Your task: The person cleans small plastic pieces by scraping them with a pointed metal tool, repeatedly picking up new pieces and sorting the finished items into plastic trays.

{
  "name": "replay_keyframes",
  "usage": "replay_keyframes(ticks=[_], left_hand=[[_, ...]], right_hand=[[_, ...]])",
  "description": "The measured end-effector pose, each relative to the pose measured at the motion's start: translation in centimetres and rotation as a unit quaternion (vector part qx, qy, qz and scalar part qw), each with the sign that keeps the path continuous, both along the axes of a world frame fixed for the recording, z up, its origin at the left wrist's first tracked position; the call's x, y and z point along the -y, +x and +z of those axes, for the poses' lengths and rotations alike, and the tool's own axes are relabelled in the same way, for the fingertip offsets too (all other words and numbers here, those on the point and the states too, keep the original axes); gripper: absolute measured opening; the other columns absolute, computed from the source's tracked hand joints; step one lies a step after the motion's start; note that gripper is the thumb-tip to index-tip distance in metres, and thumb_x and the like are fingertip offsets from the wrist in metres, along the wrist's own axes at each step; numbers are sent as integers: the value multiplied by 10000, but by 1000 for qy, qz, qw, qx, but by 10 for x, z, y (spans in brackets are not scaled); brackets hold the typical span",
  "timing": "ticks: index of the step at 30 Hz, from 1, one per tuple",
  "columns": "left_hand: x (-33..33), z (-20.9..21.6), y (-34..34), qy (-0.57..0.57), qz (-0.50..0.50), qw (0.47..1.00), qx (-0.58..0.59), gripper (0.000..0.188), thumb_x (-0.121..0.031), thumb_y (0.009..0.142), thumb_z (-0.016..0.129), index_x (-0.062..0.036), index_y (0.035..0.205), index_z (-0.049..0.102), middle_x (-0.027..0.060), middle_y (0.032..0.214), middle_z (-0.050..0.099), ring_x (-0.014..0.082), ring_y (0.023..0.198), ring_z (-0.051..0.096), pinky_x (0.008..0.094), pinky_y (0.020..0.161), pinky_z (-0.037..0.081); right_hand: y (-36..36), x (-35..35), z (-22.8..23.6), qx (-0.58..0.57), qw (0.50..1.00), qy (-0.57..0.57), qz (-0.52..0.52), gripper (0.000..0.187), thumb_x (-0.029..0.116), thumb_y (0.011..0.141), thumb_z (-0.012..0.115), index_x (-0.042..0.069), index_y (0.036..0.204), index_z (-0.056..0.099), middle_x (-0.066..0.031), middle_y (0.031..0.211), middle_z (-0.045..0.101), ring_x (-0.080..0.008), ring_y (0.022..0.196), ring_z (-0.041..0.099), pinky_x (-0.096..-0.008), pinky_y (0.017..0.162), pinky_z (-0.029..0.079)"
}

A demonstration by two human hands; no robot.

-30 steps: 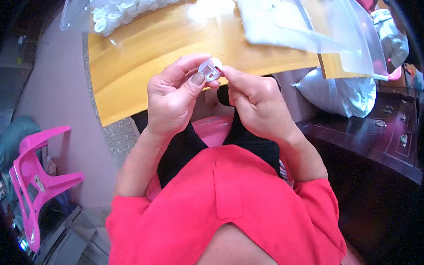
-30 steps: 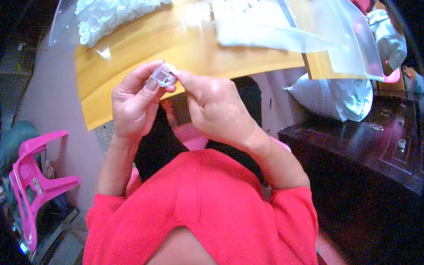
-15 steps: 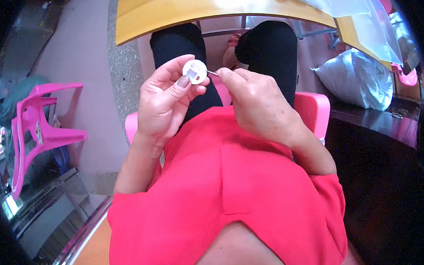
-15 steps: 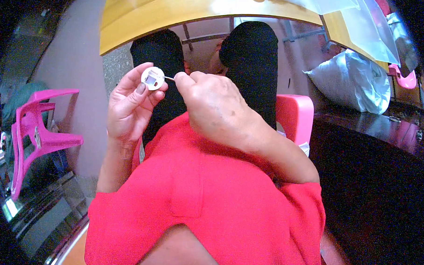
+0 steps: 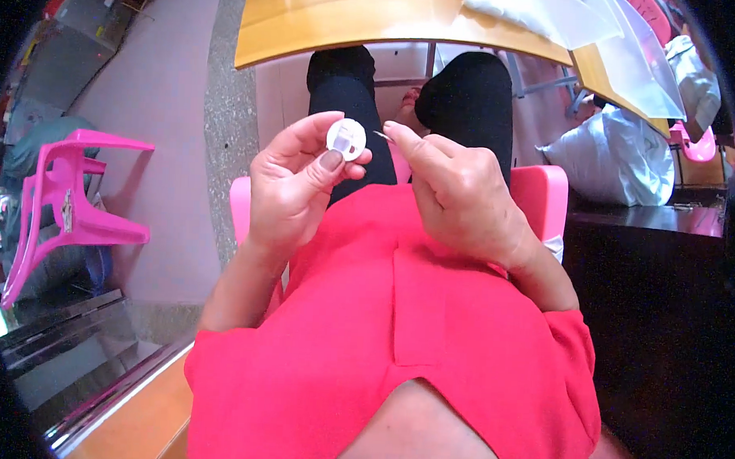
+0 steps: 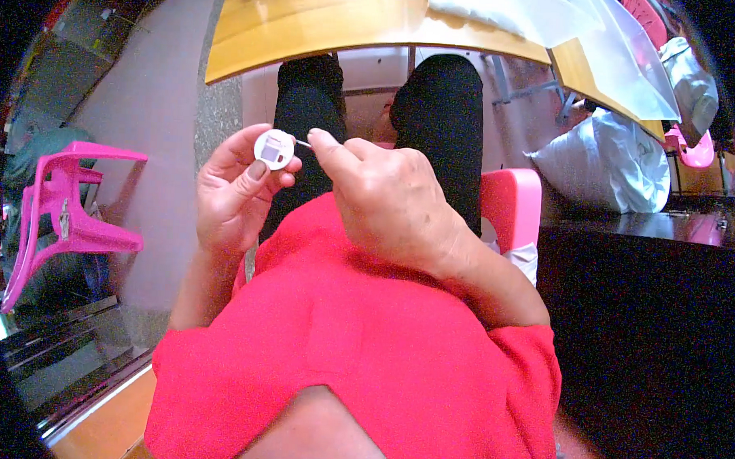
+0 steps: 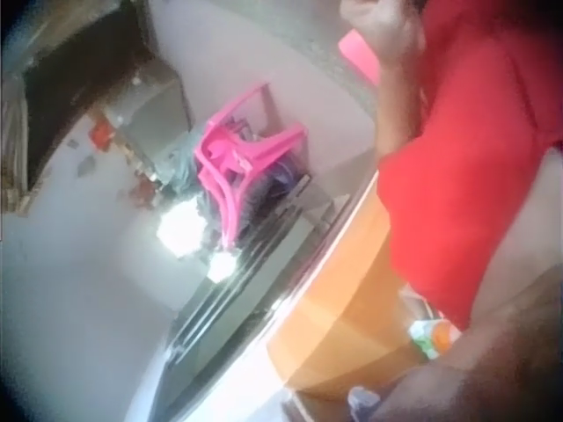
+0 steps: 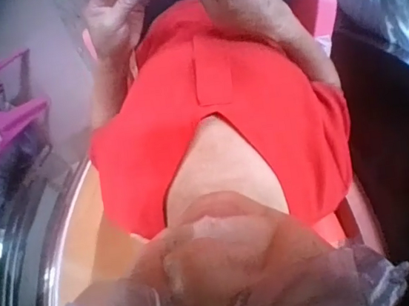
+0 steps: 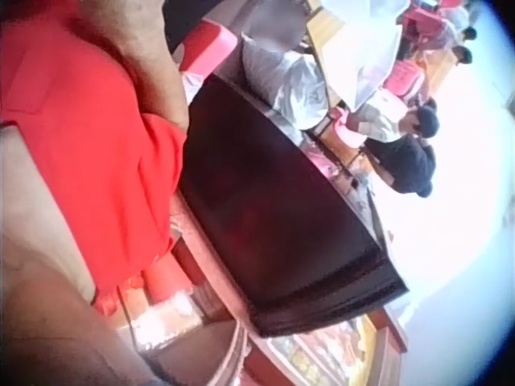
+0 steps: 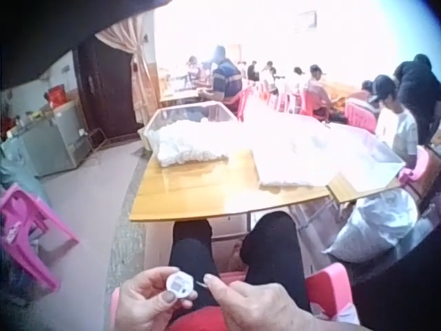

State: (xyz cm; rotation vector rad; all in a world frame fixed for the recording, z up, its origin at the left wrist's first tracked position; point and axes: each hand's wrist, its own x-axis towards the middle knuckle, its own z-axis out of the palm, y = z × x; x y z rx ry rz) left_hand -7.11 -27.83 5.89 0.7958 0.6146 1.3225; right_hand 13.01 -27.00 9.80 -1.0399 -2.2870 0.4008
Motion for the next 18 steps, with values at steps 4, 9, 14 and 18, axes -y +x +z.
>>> replay_keyframes(ticks=[4, 9, 14, 18], left_hand=[[-1, -6, 2, 3, -1, 1000, 2, 332, 5, 873, 588, 37, 1198, 528, 168, 1053, 630, 254, 928, 649, 336, 807, 553], [-4, -14, 1, 8, 0, 1000, -2, 332, 18, 871, 583, 49, 1195, 521, 173, 1055, 628, 252, 935, 647, 346, 824, 551], [-3, -21, 1, 13, -7, 1000, 16, 325, 28, 872, 576, 53, 1191, 520, 175, 1055, 627, 245, 940, 643, 348, 829, 550], [-2, -21, 0, 13, -4, 1000, 8, 321, 29, 872, 574, 50, 1189, 523, 172, 1057, 627, 243, 941, 641, 347, 831, 548]], right_hand=[[-7, 1, -7, 22, 1000, -22, 1, 392, -63, 764, 559, -29, 1155, 555, -168, 753, 602, -311, 633, 628, -368, 530, 504], [-12, -2, -15, 44, 998, -30, -19, 390, -52, 741, 562, -37, 1131, 558, -172, 753, 603, -323, 628, 623, -388, 531, 500], [-18, 0, -19, 49, 998, -36, -23, 391, -50, 734, 563, -45, 1125, 556, -180, 764, 610, -331, 652, 630, -388, 553, 515], [-20, 2, -15, 59, 997, -38, -24, 387, -44, 734, 566, -44, 1121, 557, -182, 774, 611, -332, 659, 632, -378, 557, 521]])
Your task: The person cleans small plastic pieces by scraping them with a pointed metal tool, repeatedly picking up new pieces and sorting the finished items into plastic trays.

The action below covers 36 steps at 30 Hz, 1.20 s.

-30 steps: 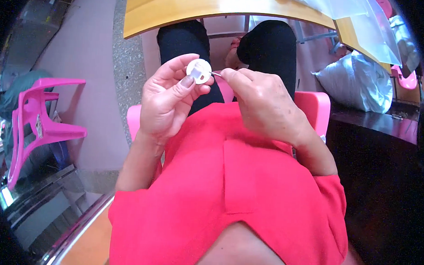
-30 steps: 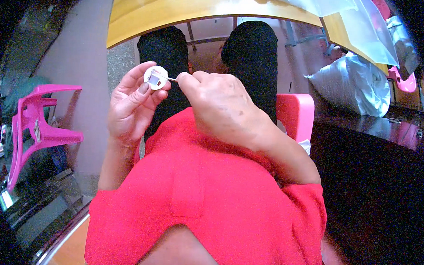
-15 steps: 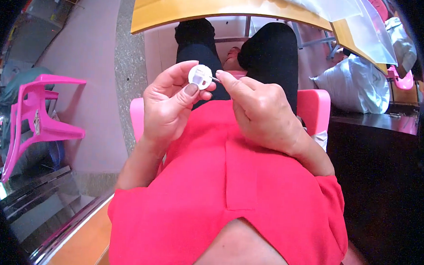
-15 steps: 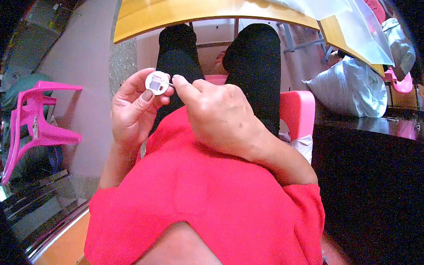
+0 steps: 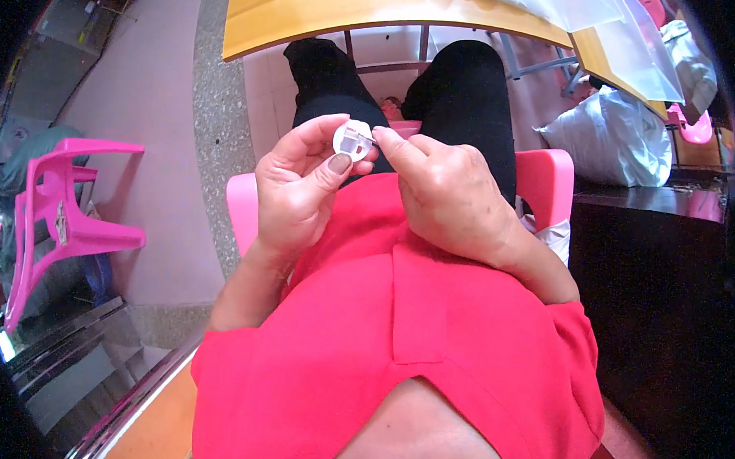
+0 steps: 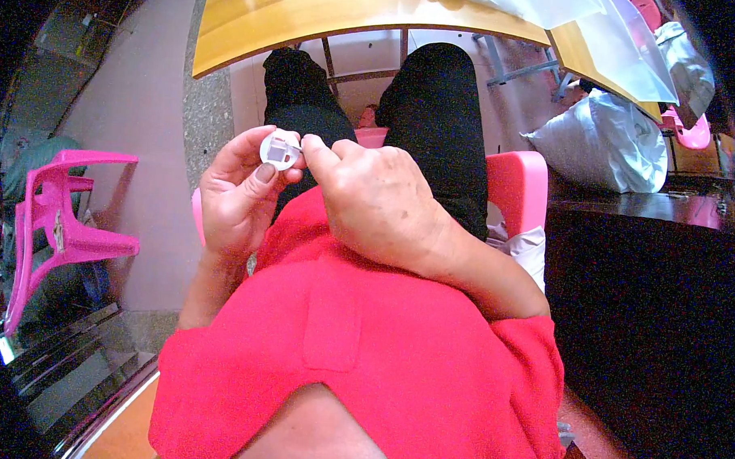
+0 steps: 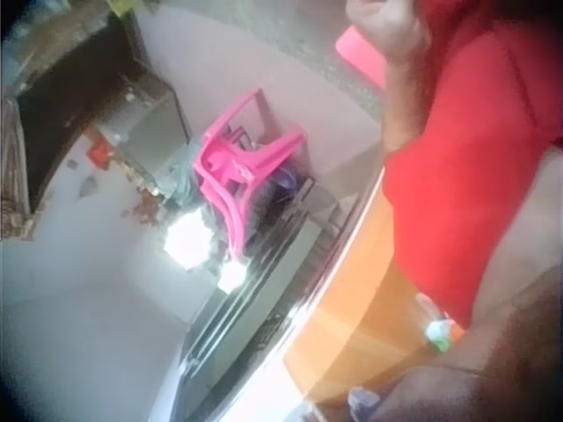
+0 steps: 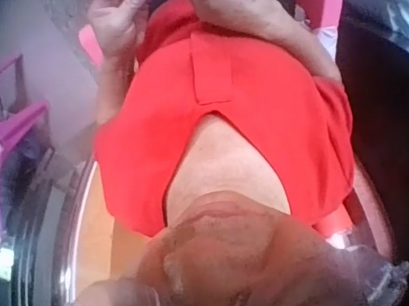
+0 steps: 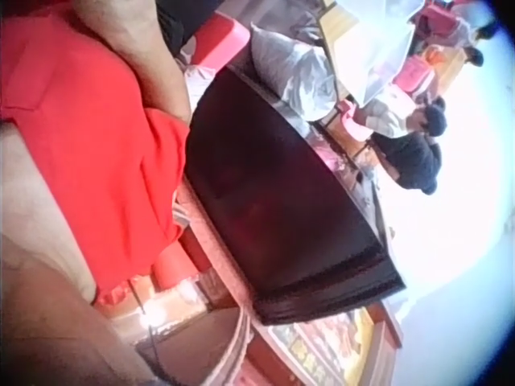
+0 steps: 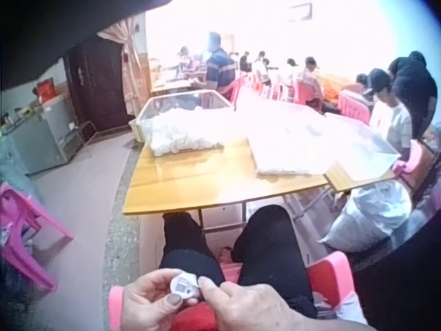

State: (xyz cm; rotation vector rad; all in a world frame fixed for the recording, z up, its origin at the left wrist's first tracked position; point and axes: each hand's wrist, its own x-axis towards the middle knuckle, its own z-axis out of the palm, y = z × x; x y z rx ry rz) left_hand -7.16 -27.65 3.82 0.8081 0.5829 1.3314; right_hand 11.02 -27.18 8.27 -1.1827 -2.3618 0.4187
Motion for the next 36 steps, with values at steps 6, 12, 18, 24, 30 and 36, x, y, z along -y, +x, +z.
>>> replay_keyframes(ticks=[6, 12, 18, 24, 30, 36], left_hand=[[4, -1, 0, -4, -9, 1000, 10, 325, 28, 869, 580, 43, 1190, 531, 171, 1066, 629, 238, 935, 642, 345, 831, 545], [5, -5, -1, -2, -4, 1000, -6, 333, 14, 859, 603, 44, 1186, 548, 172, 1063, 636, 225, 918, 643, 342, 821, 548], [0, -7, -8, 25, -43, 998, -43, 333, 11, 846, 621, 48, 1172, 565, 177, 1055, 641, 223, 888, 644, 335, 793, 549], [-8, -15, -12, 24, -92, 995, -28, 360, 14, 844, 621, 48, 1195, 546, 185, 1071, 631, 232, 895, 641, 333, 793, 546], [-12, -13, -8, 32, -19, 998, -47, 396, 12, 852, 614, 37, 1234, 512, 159, 1059, 627, 231, 942, 639, 329, 827, 543], [-9, -13, -7, 39, 8, 995, -95, 399, 23, 831, 643, 27, 1215, 535, 115, 1044, 635, 174, 935, 630, 291, 803, 544]], right_hand=[[1, 4, 6, 78, 997, 22, 9, 406, 0, 749, 571, -48, 1152, 549, -174, 802, 615, -301, 654, 641, -365, 541, 516], [1, 6, 5, 143, 987, 73, 25, 389, 72, 795, 555, -46, 1165, 552, -121, 761, 580, -233, 625, 620, -327, 518, 496], [8, 0, 12, 209, 970, 96, 72, 378, 90, 807, 542, -66, 1151, 549, -115, 763, 582, -225, 629, 617, -319, 537, 496], [8, -7, 11, 197, 975, 34, 98, 341, 67, 794, 546, -60, 1110, 544, -150, 767, 607, -274, 654, 633, -347, 549, 504], [8, -3, -4, -42, 997, -52, 25, 297, -67, 785, 538, -60, 1082, 554, -209, 740, 595, -335, 634, 625, -358, 536, 490], [3, -4, -10, -147, 979, -139, 28, 264, -71, 822, 516, -68, 1083, 558, -208, 695, 576, -290, 592, 616, -319, 520, 459]])
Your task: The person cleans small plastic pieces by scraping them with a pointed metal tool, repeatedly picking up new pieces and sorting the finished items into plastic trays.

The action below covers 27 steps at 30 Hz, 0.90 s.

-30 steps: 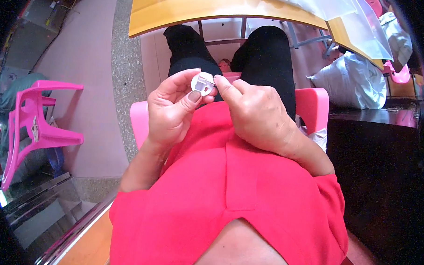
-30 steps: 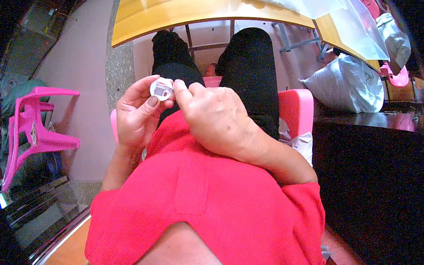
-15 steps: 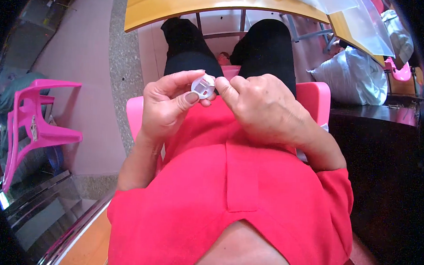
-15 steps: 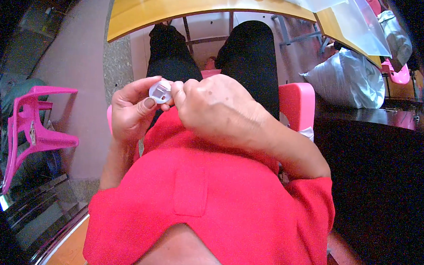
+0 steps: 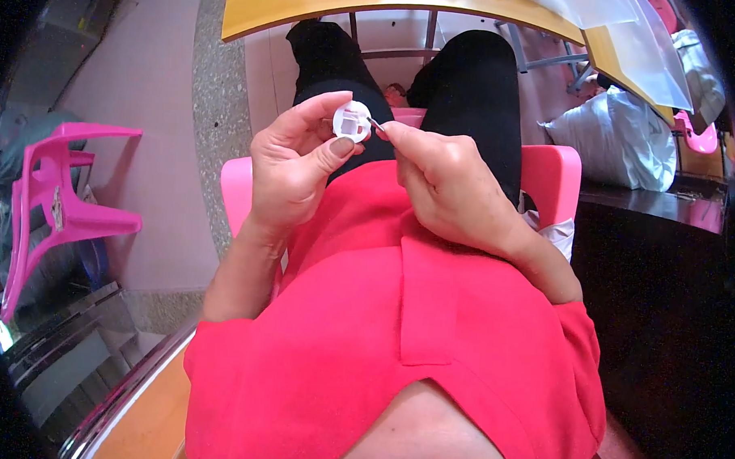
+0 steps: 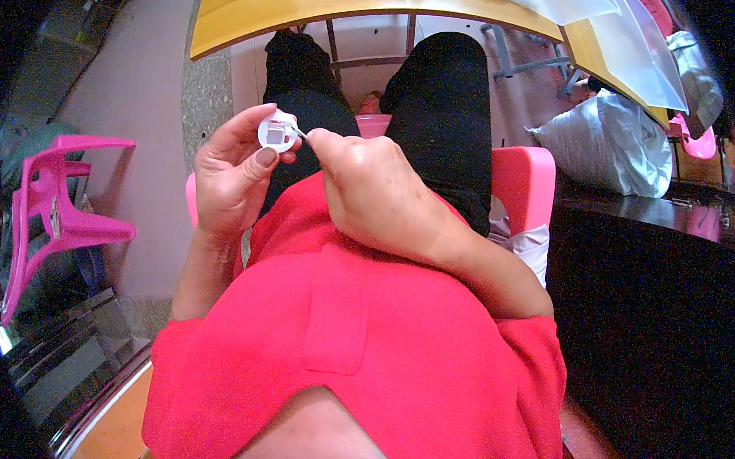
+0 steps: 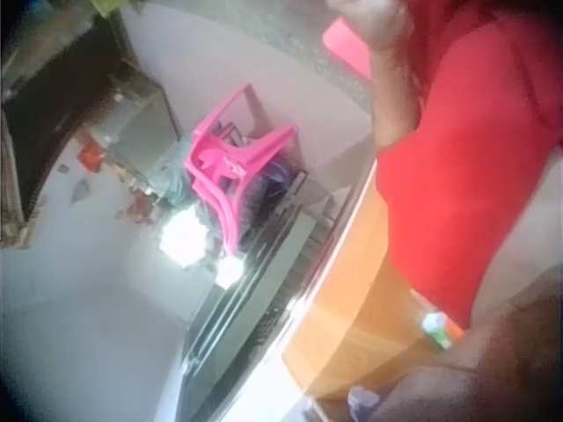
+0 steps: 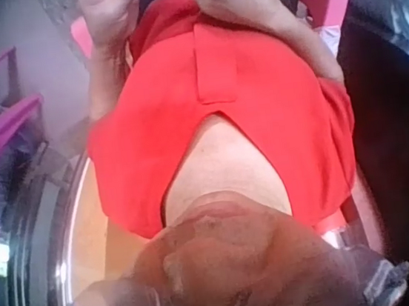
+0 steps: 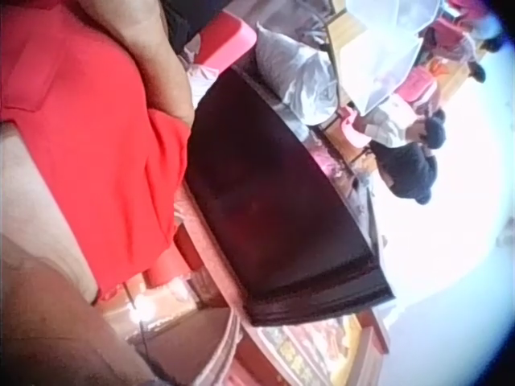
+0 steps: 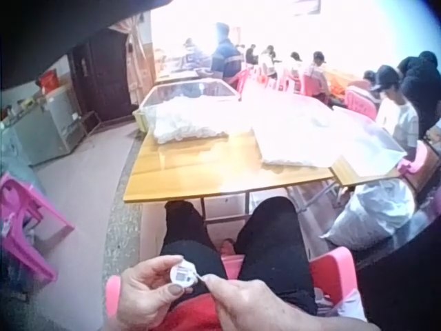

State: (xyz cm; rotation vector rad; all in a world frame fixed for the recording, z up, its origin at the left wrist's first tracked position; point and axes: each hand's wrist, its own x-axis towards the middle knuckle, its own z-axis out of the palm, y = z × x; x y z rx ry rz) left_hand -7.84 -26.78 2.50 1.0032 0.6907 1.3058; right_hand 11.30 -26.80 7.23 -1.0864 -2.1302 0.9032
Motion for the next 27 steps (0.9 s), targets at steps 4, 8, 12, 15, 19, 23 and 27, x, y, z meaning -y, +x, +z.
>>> replay_keyframes(ticks=[4, 8, 12, 15, 19, 23, 27], left_hand=[[1, 0, 0, -9, 7, 1000, -18, 437, 19, 823, 641, 29, 1239, 511, 173, 1112, 611, 229, 963, 625, 331, 819, 532], [0, 0, 3, -10, 21, 1000, -7, 388, 50, 825, 642, 33, 1199, 539, 112, 1047, 631, 160, 934, 624, 284, 804, 543], [-1, 0, 3, -15, 27, 1000, -5, 380, 61, 826, 635, 44, 1192, 535, 126, 1058, 626, 170, 939, 625, 287, 808, 542], [0, 2, 4, -15, 29, 999, -16, 379, 68, 826, 632, 53, 1191, 531, 132, 1062, 624, 178, 949, 624, 291, 829, 534], [2, 1, 6, -3, 40, 999, -16, 378, 73, 825, 630, 57, 1189, 529, 137, 1065, 622, 186, 957, 623, 294, 853, 522], [2, 2, 6, -9, 42, 999, -6, 375, 74, 825, 630, 57, 1186, 529, 132, 1064, 623, 186, 963, 621, 293, 864, 516], [2, 1, 6, -4, 47, 999, -23, 377, 76, 824, 630, 54, 1186, 529, 125, 1057, 624, 176, 958, 621, 291, 863, 516]], right_hand=[[-4, 1, -5, -11, 1000, -16, -10, 277, -74, 821, 505, -60, 1093, 558, -198, 677, 564, -264, 580, 608, -314, 518, 450], [-7, 1, -9, -13, 999, -29, -13, 283, -69, 824, 500, -52, 1100, 558, -199, 670, 558, -257, 580, 607, -315, 524, 449], [-8, 1, -12, -23, 999, -30, -17, 279, -67, 825, 499, -52, 1097, 557, -202, 669, 552, -260, 576, 602, -317, 528, 451], [-10, 2, -15, -39, 999, -24, -23, 268, -64, 832, 489, -52, 1091, 558, -188, 666, 557, -246, 577, 603, -307, 532, 455], [-11, 3, -18, -49, 997, -56, -26, 263, -57, 850, 477, -53, 1100, 560, -152, 667, 568, -204, 594, 603, -288, 549, 463], [-12, 2, -18, -67, 993, -92, -40, 265, -42, 873, 469, -52, 1122, 560, -115, 682, 576, -156, 609, 585, -274, 569, 468], [-13, 1, -17, -62, 994, -81, -39, 239, -40, 877, 471, -54, 1098, 562, -131, 683, 567, -167, 600, 577, -282, 568, 467]])
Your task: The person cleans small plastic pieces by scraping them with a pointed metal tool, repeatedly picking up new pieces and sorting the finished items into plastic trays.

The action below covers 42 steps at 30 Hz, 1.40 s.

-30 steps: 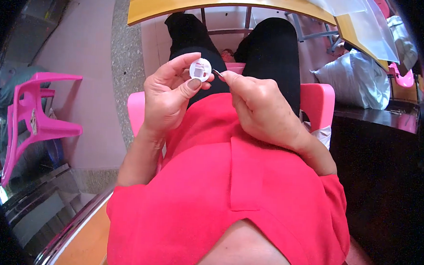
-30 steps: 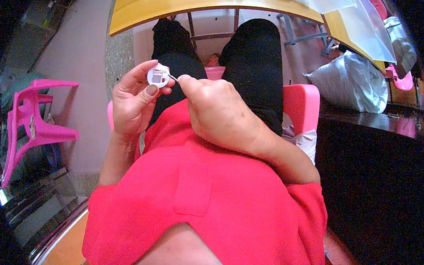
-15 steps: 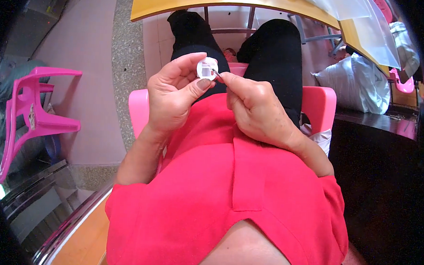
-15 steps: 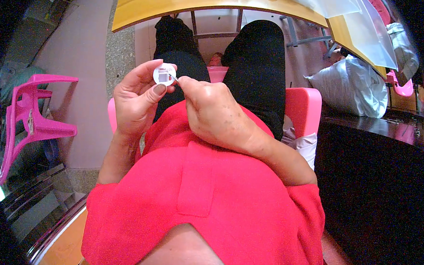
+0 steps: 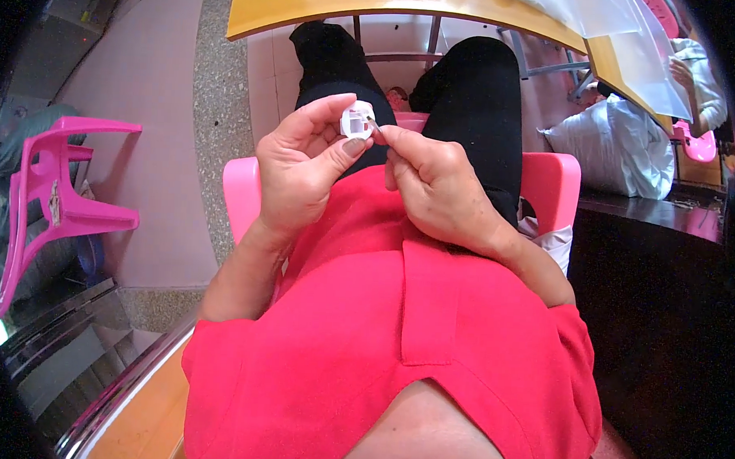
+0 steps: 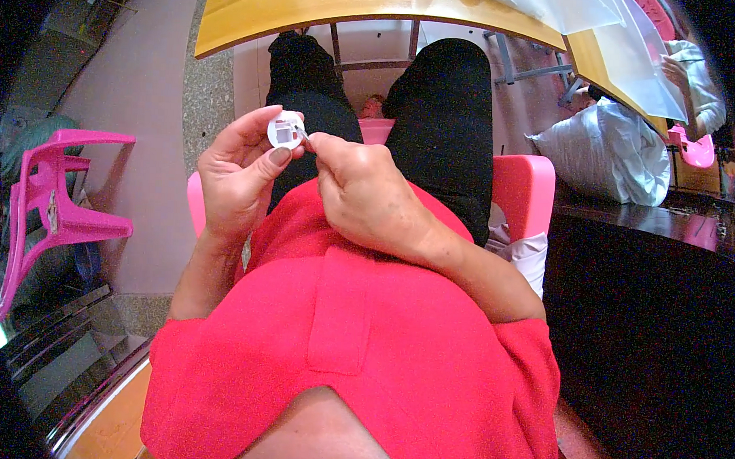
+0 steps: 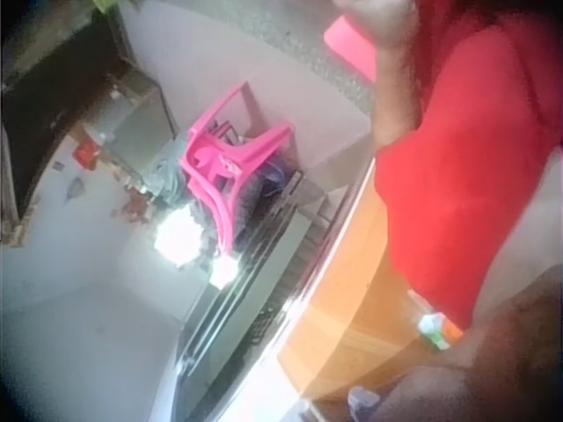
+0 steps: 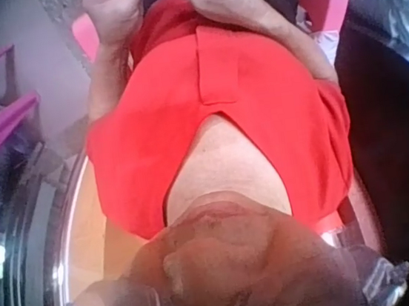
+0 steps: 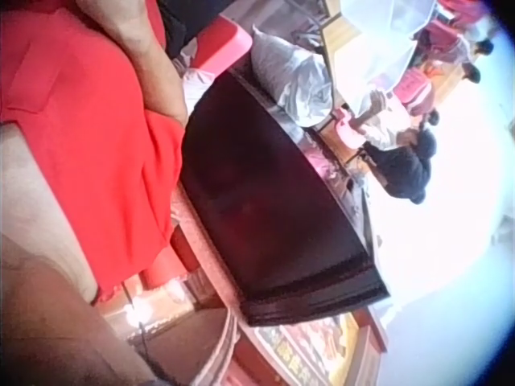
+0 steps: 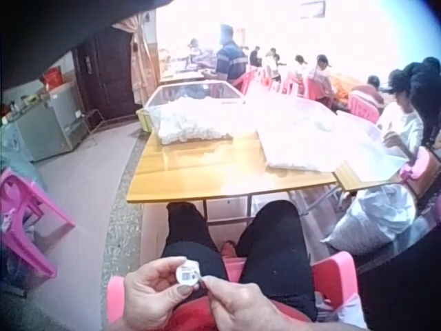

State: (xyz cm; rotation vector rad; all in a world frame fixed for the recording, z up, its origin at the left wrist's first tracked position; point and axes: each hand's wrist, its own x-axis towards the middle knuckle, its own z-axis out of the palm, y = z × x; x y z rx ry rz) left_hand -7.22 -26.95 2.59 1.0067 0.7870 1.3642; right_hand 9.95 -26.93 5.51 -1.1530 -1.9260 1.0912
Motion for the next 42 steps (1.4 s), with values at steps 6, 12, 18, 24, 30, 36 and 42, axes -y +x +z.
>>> replay_keyframes(ticks=[6, 12, 18, 24, 30, 36, 42], left_hand=[[0, -1, 2, -5, 6, 1000, 9, 375, 77, 821, 632, 50, 1183, 535, 120, 1042, 629, 162, 935, 622, 283, 850, 524], [1, 0, 0, -3, -7, 1000, 20, 376, 76, 818, 636, 53, 1181, 541, 117, 1027, 635, 157, 918, 626, 277, 837, 530], [6, 1, 2, 0, -3, 1000, -2, 367, 81, 823, 629, 56, 1179, 548, 111, 1031, 637, 150, 923, 624, 273, 850, 525], [10, -2, 7, 56, 8, 989, -133, 344, 123, 802, 613, 16, 1129, 610, 95, 1074, 615, 135, 957, 603, 243, 834, 510], [11, 0, 7, 98, 0, 965, -245, 323, 121, 771, 623, 25, 1080, 625, 116, 1061, 617, 137, 920, 604, 236, 779, 504], [11, -3, 7, 105, -25, 952, -286, 284, 111, 796, 609, 31, 1069, 619, 104, 1006, 636, 135, 891, 611, 240, 781, 506], [5, -9, 8, -15, -70, 995, -65, 291, 94, 832, 601, 63, 1111, 524, 103, 1004, 623, 144, 930, 610, 254, 812, 511]], right_hand=[[-1, 1, -2, 36, 995, 93, 14, 233, -75, 826, 512, -52, 1055, 543, -202, 713, 567, -294, 632, 614, -325, 560, 470], [-1, 4, -7, 83, 979, 186, 22, 249, -27, 744, 524, -46, 989, 479, -211, 730, 586, -375, 663, 614, -436, 549, 510], [3, 6, 2, 222, 949, 219, 45, 254, 38, 750, 554, -44, 981, 493, -170, 712, 587, -327, 608, 629, -403, 502, 521], [5, 9, 26, 408, 879, 228, 92, 286, 56, 785, 563, -68, 1042, 540, -165, 739, 609, -269, 602, 641, -349, 492, 509], [9, 2, 36, 444, 840, 262, 171, 226, 63, 811, 539, -100, 965, 558, -163, 698, 617, -247, 588, 650, -319, 465, 506], [7, 4, 41, 501, 807, 243, 198, 215, 74, 822, 532, -105, 934, 573, -177, 705, 622, -246, 584, 651, -326, 448, 498], [16, 3, 31, 431, 864, 214, 147, 239, 68, 806, 543, -68, 1002, 540, -164, 717, 612, -276, 607, 643, -347, 497, 508]])
